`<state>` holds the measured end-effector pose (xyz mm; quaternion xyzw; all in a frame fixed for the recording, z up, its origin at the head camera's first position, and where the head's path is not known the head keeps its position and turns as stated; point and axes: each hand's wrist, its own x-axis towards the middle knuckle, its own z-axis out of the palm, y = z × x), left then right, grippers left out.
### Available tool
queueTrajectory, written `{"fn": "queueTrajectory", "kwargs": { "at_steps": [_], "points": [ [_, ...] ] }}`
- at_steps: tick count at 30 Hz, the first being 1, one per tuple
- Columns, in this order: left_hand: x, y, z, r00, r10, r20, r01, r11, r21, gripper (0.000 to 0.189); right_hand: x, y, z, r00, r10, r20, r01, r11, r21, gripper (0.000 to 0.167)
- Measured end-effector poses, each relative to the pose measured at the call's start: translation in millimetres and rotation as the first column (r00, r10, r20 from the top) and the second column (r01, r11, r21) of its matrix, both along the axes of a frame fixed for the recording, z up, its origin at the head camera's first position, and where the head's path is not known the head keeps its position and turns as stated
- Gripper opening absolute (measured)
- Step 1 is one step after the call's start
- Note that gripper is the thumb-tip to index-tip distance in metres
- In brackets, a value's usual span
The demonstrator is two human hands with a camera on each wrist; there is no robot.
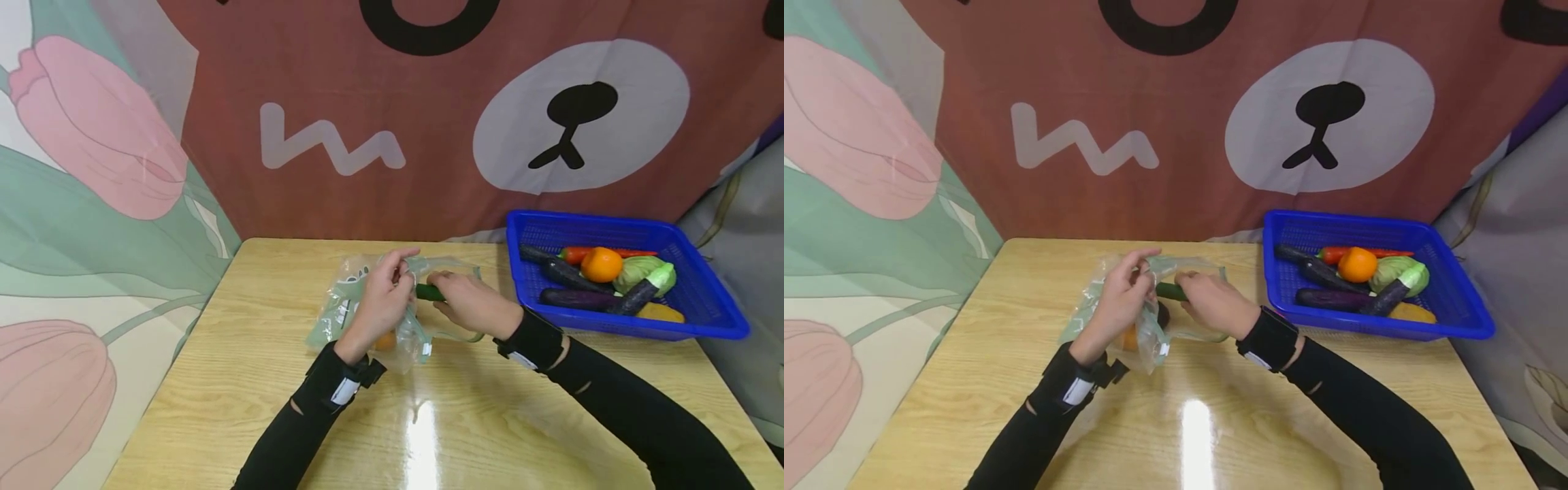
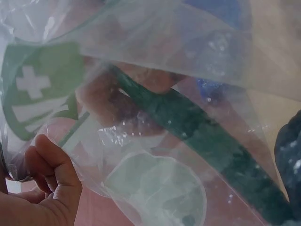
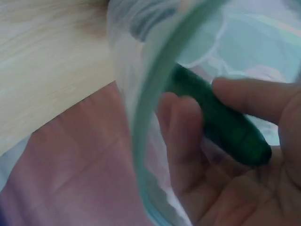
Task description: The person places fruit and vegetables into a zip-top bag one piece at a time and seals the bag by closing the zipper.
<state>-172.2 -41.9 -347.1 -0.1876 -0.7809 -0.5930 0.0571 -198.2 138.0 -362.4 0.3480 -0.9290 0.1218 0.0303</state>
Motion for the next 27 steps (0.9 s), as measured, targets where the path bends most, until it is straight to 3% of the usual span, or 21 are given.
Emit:
{"fn": "queueTrajectory", "kwargs": {
  "at_steps": [5,10,18,23,27],
  "points": [
    [-0.3,0.1,-1.0,1.000,-0.007,-0.002,0.007,1.000,0.002,0.042,-14.7,-8.2,-11.9,0.999,-0.012,-0.036,0.015,0.998,0.059,0.021],
    [-0.7,-2.4,-0.6,1.000,-0.008,-0.003,0.008,1.000,0.013,0.043,-14.7,-7.5,-14.0,0.999,-0.015,0.043,0.013,0.999,0.052,0.041],
    [-2.9,-5.1,0.3,1.000,-0.016,0.005,0.016,0.998,0.058,0.040,11.0,6.5,14.0,1.000,0.005,-0.010,-0.005,1.000,-0.002,0.045],
    [-6.1,-3.9,-2.9,1.000,-0.007,0.012,0.006,0.997,0.074,0.040,24.1,22.8,33.5,0.994,-0.056,-0.089,0.051,0.997,-0.064,0.040],
    [-7.9,-2.2,-2.7,1.000,0.001,0.027,-0.004,0.995,0.099,0.041,25.5,42.7,41.0,0.976,-0.139,-0.170,0.114,0.982,-0.148,0.032]
  ]
}}
